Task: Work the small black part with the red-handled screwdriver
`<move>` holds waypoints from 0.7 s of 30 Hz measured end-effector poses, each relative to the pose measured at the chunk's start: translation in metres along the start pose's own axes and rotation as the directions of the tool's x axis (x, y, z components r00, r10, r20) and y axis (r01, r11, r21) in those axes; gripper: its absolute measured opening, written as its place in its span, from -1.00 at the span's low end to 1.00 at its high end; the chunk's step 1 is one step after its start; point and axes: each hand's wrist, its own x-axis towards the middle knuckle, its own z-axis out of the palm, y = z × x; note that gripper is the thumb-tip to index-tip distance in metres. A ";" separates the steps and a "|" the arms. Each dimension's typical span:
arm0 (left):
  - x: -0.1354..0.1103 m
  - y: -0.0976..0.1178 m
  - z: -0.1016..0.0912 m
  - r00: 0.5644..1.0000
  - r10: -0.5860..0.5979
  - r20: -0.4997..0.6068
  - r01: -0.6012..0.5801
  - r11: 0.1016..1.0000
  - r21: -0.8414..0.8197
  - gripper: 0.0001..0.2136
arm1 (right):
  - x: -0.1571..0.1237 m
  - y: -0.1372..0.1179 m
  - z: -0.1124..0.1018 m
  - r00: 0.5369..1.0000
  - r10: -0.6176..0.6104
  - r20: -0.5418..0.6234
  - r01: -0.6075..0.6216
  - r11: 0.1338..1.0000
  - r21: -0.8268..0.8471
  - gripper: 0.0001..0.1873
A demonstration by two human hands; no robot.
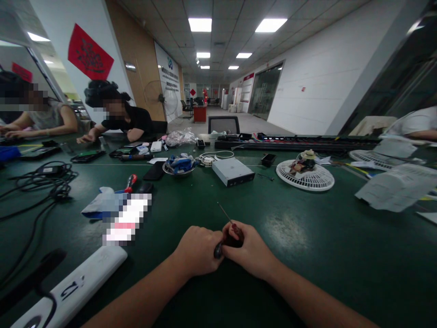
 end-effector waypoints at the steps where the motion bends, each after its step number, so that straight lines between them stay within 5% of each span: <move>1: 0.001 -0.002 0.000 0.999 -0.036 -0.024 0.036 0.999 -0.007 -0.87 | 0.000 -0.001 -0.002 1.000 -0.025 0.012 0.025 1.000 -0.004 -0.84; 7: 0.001 -0.028 -0.005 0.955 -0.282 -0.097 0.280 0.959 -0.028 -0.74 | 0.001 -0.008 -0.024 0.981 -0.172 -0.093 0.121 0.907 -0.403 -0.71; 12: 0.001 -0.040 -0.014 0.898 -0.431 -0.088 0.432 0.902 -0.010 -0.74 | 0.007 -0.005 -0.035 0.968 -0.249 -0.004 0.208 0.815 -0.541 -0.69; 21: 0.001 -0.029 -0.010 0.944 -0.327 -0.037 0.329 0.942 0.070 -0.75 | 0.005 -0.004 -0.029 0.947 -0.304 0.100 0.305 0.759 -0.576 -0.74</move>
